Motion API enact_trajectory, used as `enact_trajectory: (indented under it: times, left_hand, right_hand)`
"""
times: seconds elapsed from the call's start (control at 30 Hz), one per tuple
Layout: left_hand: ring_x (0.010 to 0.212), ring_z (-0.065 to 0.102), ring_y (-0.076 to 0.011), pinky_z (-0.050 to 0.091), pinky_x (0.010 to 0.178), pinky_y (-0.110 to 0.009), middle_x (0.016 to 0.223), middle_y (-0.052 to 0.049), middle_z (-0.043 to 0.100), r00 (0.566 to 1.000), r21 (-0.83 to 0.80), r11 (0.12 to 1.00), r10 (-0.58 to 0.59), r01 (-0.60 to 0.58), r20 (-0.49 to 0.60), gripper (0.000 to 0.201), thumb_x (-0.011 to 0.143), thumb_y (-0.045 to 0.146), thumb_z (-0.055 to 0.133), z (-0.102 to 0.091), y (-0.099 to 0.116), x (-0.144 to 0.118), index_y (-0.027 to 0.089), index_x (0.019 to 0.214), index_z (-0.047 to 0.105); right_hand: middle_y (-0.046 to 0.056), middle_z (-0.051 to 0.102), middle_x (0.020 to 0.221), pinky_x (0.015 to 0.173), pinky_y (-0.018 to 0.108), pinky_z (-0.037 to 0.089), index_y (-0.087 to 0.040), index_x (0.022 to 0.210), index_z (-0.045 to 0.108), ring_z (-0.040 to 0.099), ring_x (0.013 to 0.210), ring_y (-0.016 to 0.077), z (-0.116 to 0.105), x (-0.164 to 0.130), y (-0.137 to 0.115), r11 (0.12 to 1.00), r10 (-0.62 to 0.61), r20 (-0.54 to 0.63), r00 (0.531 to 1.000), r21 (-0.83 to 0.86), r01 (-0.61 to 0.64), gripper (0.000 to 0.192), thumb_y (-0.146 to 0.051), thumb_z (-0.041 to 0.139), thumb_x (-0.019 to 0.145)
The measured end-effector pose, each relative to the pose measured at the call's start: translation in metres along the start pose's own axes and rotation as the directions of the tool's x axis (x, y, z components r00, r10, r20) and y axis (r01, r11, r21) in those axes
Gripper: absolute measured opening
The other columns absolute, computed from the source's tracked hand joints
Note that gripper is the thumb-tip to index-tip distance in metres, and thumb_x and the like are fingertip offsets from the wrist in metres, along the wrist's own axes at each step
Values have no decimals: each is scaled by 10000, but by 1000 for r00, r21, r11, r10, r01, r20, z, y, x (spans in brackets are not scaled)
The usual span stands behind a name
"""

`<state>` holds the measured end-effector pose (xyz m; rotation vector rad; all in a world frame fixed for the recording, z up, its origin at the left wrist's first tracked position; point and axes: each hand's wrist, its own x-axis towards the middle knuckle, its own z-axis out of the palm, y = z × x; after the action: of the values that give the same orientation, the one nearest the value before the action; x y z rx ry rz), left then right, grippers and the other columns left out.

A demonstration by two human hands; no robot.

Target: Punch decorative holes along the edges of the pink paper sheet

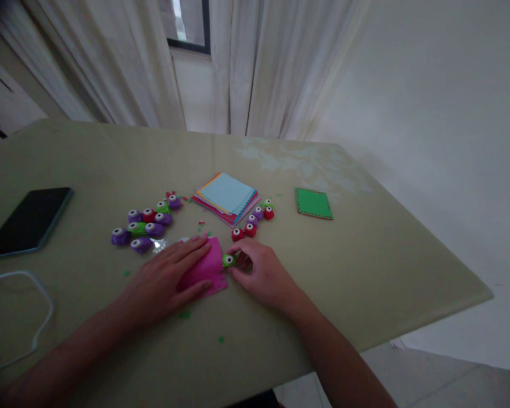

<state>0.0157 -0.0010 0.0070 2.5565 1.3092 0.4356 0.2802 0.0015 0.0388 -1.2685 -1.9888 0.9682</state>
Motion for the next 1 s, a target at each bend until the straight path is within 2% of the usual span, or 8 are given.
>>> enact_trajectory:
  times: [0.27,0.6,0.8,1.0]
  left_hand:
    - [1542,475,-324,372,1291,-543,1718,-81,434,1000,2,1000,20,-20,-18,755,1048,653,546,0,1,-2,232,1663,427]
    - [1544,473,-324,372,1292,-534,1717,-93,432,999,17,999,32,-32,-11,775,1046,663,538,1,0,-2,211,1666,422]
    - [1544,474,-328,385,1285,-547,1714,-94,435,999,28,999,36,-35,-25,751,1050,645,538,1,0,-2,206,1652,448]
    - [1550,467,-324,371,1295,-542,1719,-99,422,999,42,998,44,-43,-21,765,1050,649,541,1,0,-1,198,1659,437]
  right_hand:
    - [47,742,1035,791,307,574,-225,1114,737,692,857,189,-4,0,0,999,-18,62,998,-48,21,234,-151,764,894]
    - [32,731,992,771,289,552,-202,1106,729,685,826,171,0,0,2,999,8,24,1000,-44,-7,242,-120,767,882]
    - [40,735,1046,810,297,549,-211,1113,741,687,881,180,-5,1,1,998,-42,64,997,-44,44,228,-132,775,902]
    - [37,747,1019,793,298,550,-217,1107,752,689,858,182,-7,0,0,998,-35,80,996,-45,39,207,-161,776,910]
